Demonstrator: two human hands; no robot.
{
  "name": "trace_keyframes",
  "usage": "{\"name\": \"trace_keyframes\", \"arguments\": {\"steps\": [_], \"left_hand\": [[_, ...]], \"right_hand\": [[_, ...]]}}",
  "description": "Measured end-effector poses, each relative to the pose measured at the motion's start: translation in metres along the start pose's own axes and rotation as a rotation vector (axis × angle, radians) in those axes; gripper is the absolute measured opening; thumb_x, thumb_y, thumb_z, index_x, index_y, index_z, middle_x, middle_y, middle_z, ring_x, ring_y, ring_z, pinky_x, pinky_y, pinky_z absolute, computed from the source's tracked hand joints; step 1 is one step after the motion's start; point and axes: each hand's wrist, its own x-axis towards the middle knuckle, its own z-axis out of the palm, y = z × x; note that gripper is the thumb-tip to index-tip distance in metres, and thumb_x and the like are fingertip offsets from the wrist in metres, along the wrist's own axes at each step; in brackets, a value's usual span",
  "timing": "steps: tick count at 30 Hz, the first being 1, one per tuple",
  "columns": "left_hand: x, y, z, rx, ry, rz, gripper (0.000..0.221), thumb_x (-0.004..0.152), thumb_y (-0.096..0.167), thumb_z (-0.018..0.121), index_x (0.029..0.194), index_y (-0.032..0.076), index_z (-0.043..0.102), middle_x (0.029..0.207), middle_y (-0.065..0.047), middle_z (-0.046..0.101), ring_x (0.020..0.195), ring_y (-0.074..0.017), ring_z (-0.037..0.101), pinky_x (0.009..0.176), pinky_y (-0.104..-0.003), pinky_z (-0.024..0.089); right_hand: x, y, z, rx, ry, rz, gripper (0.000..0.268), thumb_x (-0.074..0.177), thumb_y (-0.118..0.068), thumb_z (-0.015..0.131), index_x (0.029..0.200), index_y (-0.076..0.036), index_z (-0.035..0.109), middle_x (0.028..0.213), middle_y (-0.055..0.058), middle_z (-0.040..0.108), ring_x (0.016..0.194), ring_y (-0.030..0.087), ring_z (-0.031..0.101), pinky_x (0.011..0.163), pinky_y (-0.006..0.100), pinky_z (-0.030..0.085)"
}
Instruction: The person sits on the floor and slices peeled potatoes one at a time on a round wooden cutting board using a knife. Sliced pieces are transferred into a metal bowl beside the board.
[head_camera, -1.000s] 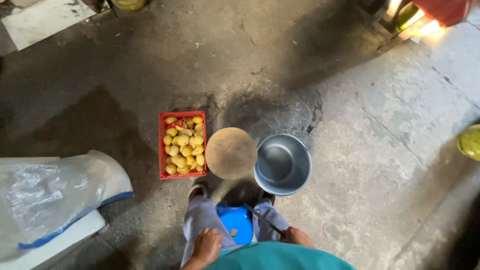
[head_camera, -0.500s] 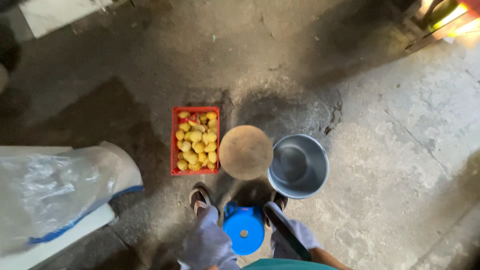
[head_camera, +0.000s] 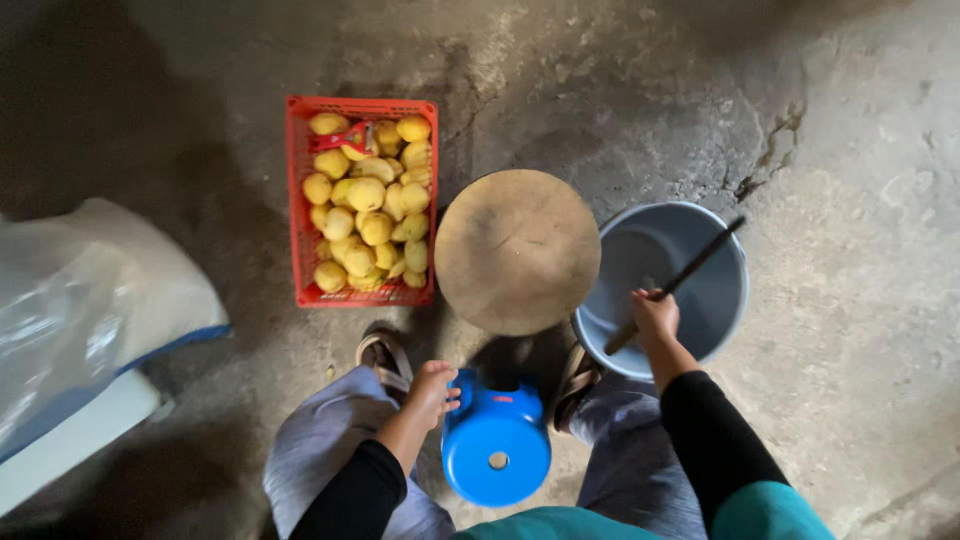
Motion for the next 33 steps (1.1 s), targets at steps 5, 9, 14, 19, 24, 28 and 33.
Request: {"name": "trace_keyframes", "arguments": {"steps": [5, 9, 14, 19, 24, 28, 33], "left_hand": [[0.083, 0.044, 0.014, -0.144, 0.288, 0.213, 0.038, 0.091, 0.018, 0.064, 0.127, 0.010, 0.055, 0.112, -0.011, 0.061, 0.094, -0.0271, 0.059, 0.075, -0.044, 0.049], [0.109, 0.126, 0.012, -0.140, 0.596, 0.545, 0.040, 0.090, 0.021, 0.063, 0.128, 0.007, 0.060, 0.124, -0.013, 0.066, 0.119, -0.0320, 0.057, 0.099, -0.046, 0.045], [0.103, 0.161, 0.028, -0.104, 0.541, 0.828, 0.049, 0.096, 0.027, 0.062, 0.138, 0.004, 0.055, 0.142, -0.022, 0.048, 0.128, -0.0348, 0.049, 0.106, -0.045, 0.040], [0.134, 0.161, 0.023, -0.063, 0.446, 0.915, 0.046, 0.100, 0.036, 0.050, 0.126, 0.000, 0.064, 0.125, -0.022, 0.065, 0.116, -0.0360, 0.060, 0.101, -0.045, 0.045], [0.215, 0.164, 0.000, 0.360, 0.572, 0.684, 0.069, 0.106, 0.055, 0.036, 0.115, -0.003, 0.071, 0.114, -0.032, 0.067, 0.115, -0.0484, 0.060, 0.099, -0.054, 0.045], [0.251, 0.152, 0.009, 0.445, 0.495, 0.793, 0.074, 0.105, 0.054, 0.025, 0.113, -0.001, 0.073, 0.116, -0.031, 0.069, 0.117, -0.0482, 0.061, 0.102, -0.054, 0.045], [0.252, 0.149, 0.027, 0.473, 0.605, 0.785, 0.070, 0.106, 0.052, 0.026, 0.113, 0.000, 0.072, 0.110, -0.030, 0.072, 0.110, -0.0485, 0.065, 0.102, -0.055, 0.046]], "right_hand": [[0.087, 0.004, 0.086, 0.005, 0.060, -0.154, 0.035, 0.086, -0.029, 0.087, 0.093, -0.012, 0.057, 0.079, 0.000, 0.057, 0.067, 0.013, 0.051, 0.060, 0.032, 0.047], [0.149, -0.022, 0.121, -0.054, 0.044, -0.485, 0.036, 0.086, -0.023, 0.087, 0.091, -0.009, 0.054, 0.081, -0.001, 0.056, 0.072, 0.011, 0.049, 0.065, 0.030, 0.046], [0.169, -0.033, 0.141, 0.154, -0.219, -0.579, 0.028, 0.092, -0.017, 0.081, 0.090, -0.007, 0.055, 0.087, -0.003, 0.061, 0.076, 0.009, 0.053, 0.067, 0.029, 0.049], [0.140, -0.065, 0.133, 0.172, -0.346, -0.571, 0.018, 0.092, -0.016, 0.076, 0.093, -0.010, 0.059, 0.086, -0.003, 0.065, 0.075, 0.007, 0.059, 0.065, 0.028, 0.050], [0.092, -0.086, 0.098, -0.224, -0.063, -0.650, 0.033, 0.097, -0.028, 0.078, 0.087, -0.005, 0.058, 0.082, 0.009, 0.068, 0.073, 0.016, 0.063, 0.069, 0.034, 0.051], [0.020, -0.109, 0.053, -0.268, 0.056, -0.854, 0.036, 0.095, -0.028, 0.078, 0.082, -0.004, 0.055, 0.086, 0.008, 0.075, 0.077, 0.016, 0.069, 0.072, 0.033, 0.054], [-0.063, -0.101, 0.034, -0.449, 0.022, -0.702, 0.025, 0.096, -0.031, 0.072, 0.094, -0.008, 0.064, 0.084, 0.017, 0.073, 0.073, 0.027, 0.070, 0.067, 0.040, 0.054]]}}
